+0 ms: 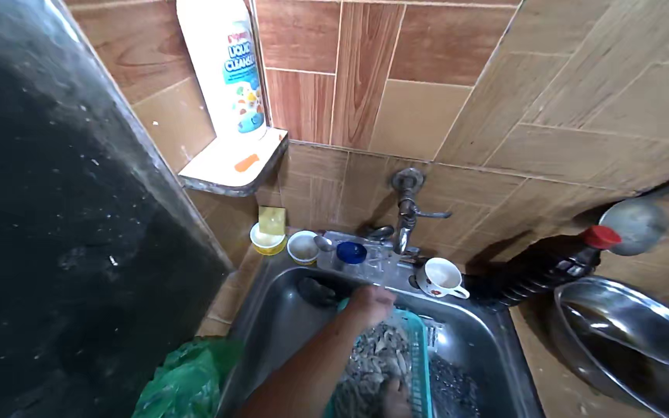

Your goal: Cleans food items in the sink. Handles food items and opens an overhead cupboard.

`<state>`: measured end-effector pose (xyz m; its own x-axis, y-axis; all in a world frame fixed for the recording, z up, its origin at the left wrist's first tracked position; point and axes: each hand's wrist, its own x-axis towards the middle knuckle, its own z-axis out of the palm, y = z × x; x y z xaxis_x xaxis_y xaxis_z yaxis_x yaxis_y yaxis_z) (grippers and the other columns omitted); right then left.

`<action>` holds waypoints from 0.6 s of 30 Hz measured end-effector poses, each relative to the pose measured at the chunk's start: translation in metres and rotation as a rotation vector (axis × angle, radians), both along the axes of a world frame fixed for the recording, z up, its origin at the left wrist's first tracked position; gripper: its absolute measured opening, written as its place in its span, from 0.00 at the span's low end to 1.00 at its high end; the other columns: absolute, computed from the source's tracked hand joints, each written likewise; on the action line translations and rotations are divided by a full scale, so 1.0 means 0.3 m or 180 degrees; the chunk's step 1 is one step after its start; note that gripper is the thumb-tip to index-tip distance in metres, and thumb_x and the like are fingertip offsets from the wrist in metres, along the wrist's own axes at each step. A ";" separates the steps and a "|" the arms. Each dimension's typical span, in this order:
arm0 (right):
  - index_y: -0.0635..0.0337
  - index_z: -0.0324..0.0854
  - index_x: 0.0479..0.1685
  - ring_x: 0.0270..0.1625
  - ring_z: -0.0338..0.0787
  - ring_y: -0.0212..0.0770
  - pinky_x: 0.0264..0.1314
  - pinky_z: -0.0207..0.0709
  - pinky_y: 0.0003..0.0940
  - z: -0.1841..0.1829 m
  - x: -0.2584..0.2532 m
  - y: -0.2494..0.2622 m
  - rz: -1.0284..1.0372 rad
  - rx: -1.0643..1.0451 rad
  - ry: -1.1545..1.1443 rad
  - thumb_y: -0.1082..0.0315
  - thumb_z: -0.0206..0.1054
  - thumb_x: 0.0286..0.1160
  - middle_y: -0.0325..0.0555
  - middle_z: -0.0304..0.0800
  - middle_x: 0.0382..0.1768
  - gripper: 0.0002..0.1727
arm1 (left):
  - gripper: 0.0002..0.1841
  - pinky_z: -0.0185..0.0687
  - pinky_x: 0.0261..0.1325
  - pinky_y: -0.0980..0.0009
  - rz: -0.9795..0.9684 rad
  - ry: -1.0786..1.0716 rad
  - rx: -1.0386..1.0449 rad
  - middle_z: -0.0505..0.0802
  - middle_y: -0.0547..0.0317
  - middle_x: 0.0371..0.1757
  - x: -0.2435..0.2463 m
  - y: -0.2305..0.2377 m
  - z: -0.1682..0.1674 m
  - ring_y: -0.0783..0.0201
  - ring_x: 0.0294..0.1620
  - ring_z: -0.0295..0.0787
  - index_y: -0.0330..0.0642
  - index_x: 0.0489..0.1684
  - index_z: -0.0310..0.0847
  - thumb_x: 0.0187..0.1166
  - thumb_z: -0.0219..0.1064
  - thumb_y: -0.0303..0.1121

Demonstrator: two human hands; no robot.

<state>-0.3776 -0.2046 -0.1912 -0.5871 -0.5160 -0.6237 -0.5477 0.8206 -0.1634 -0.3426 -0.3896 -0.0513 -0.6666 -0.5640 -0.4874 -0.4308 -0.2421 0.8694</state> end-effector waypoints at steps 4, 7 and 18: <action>0.65 0.57 0.90 0.81 0.77 0.67 0.80 0.76 0.55 0.021 -0.102 -0.206 0.0251 -0.0275 0.0036 0.70 0.64 0.82 0.72 0.61 0.86 0.36 | 0.18 0.82 0.72 0.61 -0.0089 -0.0074 0.0092 0.87 0.40 0.69 0.034 -0.003 -0.032 0.55 0.65 0.89 0.34 0.73 0.78 0.90 0.60 0.33; 0.68 0.69 0.84 0.83 0.74 0.64 0.85 0.67 0.58 0.096 -0.151 -0.339 0.0740 -0.0058 0.0000 0.62 0.63 0.84 0.68 0.71 0.83 0.31 | 0.18 0.81 0.71 0.60 -0.0184 -0.0195 0.0045 0.88 0.43 0.69 0.050 -0.011 -0.044 0.56 0.64 0.88 0.36 0.72 0.81 0.90 0.60 0.34; 0.63 0.71 0.84 0.90 0.58 0.71 0.86 0.58 0.69 0.100 -0.244 -0.372 0.0924 0.0145 -0.0103 0.43 0.71 0.75 0.70 0.59 0.88 0.43 | 0.18 0.80 0.71 0.59 -0.0445 -0.0455 -0.0180 0.89 0.43 0.66 0.045 -0.010 -0.074 0.56 0.62 0.88 0.38 0.72 0.82 0.90 0.58 0.34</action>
